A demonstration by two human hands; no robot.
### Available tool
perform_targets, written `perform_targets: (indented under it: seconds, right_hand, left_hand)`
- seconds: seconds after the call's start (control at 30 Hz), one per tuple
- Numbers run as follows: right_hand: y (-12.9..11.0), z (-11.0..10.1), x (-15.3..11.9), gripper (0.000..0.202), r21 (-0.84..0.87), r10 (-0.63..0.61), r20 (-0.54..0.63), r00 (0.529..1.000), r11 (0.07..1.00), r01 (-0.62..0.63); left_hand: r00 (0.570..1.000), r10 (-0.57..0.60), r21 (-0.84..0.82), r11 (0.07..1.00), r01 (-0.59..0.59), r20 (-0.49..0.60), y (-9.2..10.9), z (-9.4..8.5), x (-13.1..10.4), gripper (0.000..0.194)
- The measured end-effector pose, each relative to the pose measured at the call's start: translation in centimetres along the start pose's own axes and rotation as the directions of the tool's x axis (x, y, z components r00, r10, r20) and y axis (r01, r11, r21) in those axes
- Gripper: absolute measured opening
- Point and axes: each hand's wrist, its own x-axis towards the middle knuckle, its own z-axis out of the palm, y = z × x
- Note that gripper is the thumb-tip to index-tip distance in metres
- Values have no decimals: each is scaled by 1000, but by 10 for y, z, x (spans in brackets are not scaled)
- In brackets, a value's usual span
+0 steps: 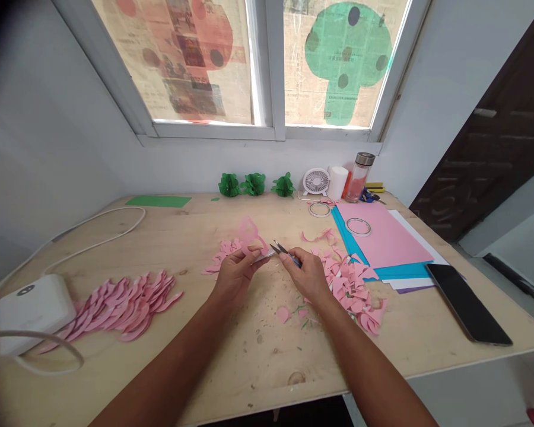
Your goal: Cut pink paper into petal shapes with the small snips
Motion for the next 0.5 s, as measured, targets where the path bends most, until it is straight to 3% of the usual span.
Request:
perform_targets:
  seconds: [0.5]
  right_hand:
    - [-1, 1, 0, 39, 19, -11, 21, 1000, 1000, 11]
  left_hand:
    - [1000, -16, 23, 1000, 17, -17, 1, 2, -1, 17]
